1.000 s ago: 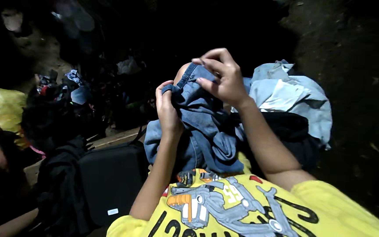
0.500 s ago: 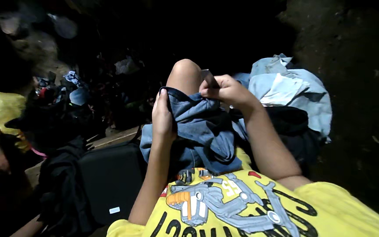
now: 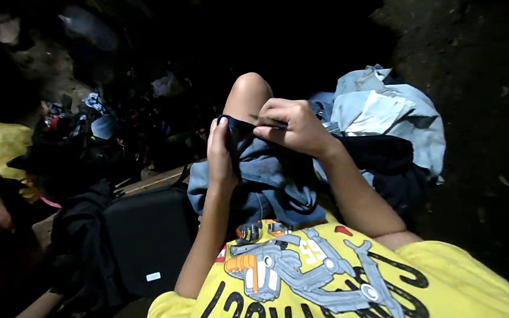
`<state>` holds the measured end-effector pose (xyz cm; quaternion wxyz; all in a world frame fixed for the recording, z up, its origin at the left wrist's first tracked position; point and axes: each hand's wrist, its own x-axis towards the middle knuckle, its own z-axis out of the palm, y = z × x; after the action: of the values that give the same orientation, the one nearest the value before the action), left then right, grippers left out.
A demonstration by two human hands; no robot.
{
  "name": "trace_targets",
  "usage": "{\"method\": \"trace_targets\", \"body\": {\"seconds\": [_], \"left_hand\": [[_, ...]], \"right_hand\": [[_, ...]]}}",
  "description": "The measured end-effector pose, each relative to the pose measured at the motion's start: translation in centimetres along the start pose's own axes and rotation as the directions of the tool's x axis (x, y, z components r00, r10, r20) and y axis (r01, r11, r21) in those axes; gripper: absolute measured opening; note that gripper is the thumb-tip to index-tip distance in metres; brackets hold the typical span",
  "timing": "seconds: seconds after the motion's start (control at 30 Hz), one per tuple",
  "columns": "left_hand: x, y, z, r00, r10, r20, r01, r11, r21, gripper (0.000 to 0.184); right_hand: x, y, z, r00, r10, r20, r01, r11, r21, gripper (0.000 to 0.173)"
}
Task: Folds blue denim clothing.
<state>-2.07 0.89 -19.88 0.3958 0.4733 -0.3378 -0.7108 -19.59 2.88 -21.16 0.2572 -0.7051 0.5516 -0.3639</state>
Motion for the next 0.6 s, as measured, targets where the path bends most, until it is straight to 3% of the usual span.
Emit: {"method": "trace_targets", "body": {"seconds": [0.03,0.1,0.2,0.27,0.3,0.4,0.43,0.6], "left_hand": [[-0.1,-0.2,-0.6,0.998,0.023,0.06,-0.025,0.999,0.029,0.015],[-0.1,-0.2,-1.3,0.981,0.049,0.187,-0.072,0.99,0.121,0.021],[-0.2,0.3,-0.8,0.984,0.015,0.179,-0.051,0.979,0.196,0.01],[-0.1,0.3,-0.4,0.988,0.013,0.156,-0.04,0.984,0.171,0.012],[0.0,0.2,-0.3,0.99,0.009,0.139,-0.031,0.988,0.152,0.014],[0.2,0.0,-0.1,0.996,0.003,0.09,-0.011,0.995,0.095,0.018],[0.2,0.0,-0.1,0.997,0.002,0.083,-0.01,0.996,0.093,0.017],[0.4,0.1,0.1,0.997,0.003,0.072,-0.01,0.995,0.1,0.02]], "right_hand": [[0.1,-0.3,-0.2,1.0,-0.001,-0.006,0.001,0.999,0.052,0.02],[0.3,-0.9,-0.6,1.0,0.003,-0.027,0.001,0.992,0.128,0.018],[0.4,-1.5,-0.8,0.996,0.008,-0.092,0.003,0.994,0.112,0.015],[0.2,-1.7,-0.6,0.99,0.025,-0.14,-0.02,0.999,0.031,0.015],[-0.1,-1.9,-0.5,0.985,0.045,-0.166,-0.047,0.999,-0.003,0.02],[-2.1,-2.6,-1.1,0.973,0.182,-0.145,-0.195,0.978,-0.077,0.063],[-2.7,-2.9,-1.4,0.966,0.23,-0.12,-0.241,0.966,-0.093,0.069],[-4.9,-3.4,-1.3,0.972,0.228,-0.05,-0.234,0.954,-0.186,0.052]]}}
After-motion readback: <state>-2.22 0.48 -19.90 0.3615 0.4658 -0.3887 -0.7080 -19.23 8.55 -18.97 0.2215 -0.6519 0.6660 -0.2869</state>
